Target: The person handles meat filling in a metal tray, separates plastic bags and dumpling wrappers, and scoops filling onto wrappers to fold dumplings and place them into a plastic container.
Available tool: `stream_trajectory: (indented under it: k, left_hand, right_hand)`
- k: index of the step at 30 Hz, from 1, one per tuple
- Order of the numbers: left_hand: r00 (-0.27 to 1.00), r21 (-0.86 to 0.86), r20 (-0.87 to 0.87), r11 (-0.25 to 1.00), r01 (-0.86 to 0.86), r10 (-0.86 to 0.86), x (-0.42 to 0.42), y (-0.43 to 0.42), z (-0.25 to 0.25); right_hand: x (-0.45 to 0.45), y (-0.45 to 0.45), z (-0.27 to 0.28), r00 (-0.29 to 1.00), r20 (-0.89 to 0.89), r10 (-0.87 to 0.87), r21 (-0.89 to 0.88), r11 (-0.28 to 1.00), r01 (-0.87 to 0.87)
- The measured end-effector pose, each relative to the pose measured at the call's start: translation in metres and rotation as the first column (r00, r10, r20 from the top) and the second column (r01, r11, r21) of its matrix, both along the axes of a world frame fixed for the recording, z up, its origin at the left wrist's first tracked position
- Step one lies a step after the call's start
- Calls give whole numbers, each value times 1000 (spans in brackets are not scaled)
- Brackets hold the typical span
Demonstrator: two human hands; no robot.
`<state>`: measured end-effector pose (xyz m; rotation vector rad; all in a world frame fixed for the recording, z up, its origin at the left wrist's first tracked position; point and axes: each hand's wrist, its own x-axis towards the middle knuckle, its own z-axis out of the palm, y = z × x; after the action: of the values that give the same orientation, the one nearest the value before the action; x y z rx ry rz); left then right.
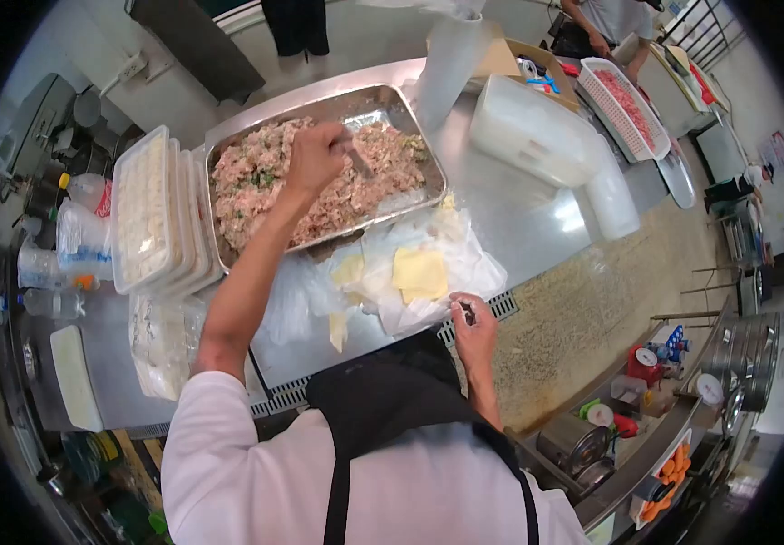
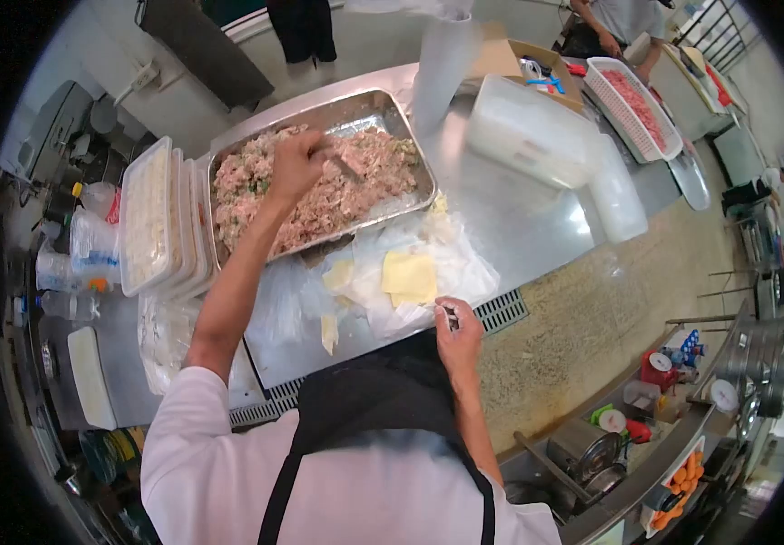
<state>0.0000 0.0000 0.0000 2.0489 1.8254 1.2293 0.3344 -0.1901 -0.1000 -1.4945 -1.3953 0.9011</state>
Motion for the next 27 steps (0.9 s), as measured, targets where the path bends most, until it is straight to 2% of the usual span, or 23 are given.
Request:
stream_trajectory:
  k: [2,3,5,7,9,10,12,13,15,16,18,20,21,24,25,27]
  left_hand:
    - [995,-1,91,999,48,-48,-2,9,3]
    - [988,-44,142,997,65,-58,20,1,-13]
    - [965,122,222,986,113,-138,17,4,-12]
    - [961,174,208,973,149,-184,17,14,-24]
    - [830,239,479,952,192,-287,28,21,-35]
    - [826,239,480,950,200,-295,34,23,-38]
    - [554,272,772,950,154,-311,47,24,-45]
    - [552,271,774,950,156,-311,54,25,-48]
    - [330,335,879,938,84,-344,64,31,-52]
    - [328,337,880,938,79,-344,63,34,-52]
    - [195,300,926,944,137,-323,60,43,-52]
    - [307,379,880,925,8,-363,63,54,-21]
    - [379,426,835,905,12,-398,62,53,7]
    - [538,546,687,836,63,-489,54,45,79]
    - [540,546,686,836,61,-488,51,46,77]
    - [433,483,774,873,66,-461,44,51,74]
  right_hand:
    - [-7,14,-7,998,-59,13,15,1000,-13]
    - [16,-4,3,1000,-10,-4,-31,1000,4]
    - [8,-3,5,999,-1,-33,-60,998,33]
    - [5,1,-6,998,-47,-29,-80,996,25]
    - [4,0,-12,999,-39,-22,14,1000,23]
    - [4,-1,-11,999,-39,-32,14,999,32]
    - [4,-2,-6,998,-53,-40,-37,999,38]
    - [4,-2,-4,998,-51,-42,-39,998,40]
    - [2,-2,-1,998,-51,-37,-50,998,35]
    - [2,-2,1,998,-48,-33,-48,998,30]
    - [3,-2,4,996,-77,-51,-64,997,46]
    - [8,-1,-2,997,-53,-52,-19,999,51]
    - [11,-3,-5,998,-30,-58,14,998,58]
    - [14,-7,-4,991,-85,-107,-48,994,103]
    - [17,-8,-9,991,-86,-104,-47,994,100]
    - [18,-7,-21,995,-61,-80,10,997,81]
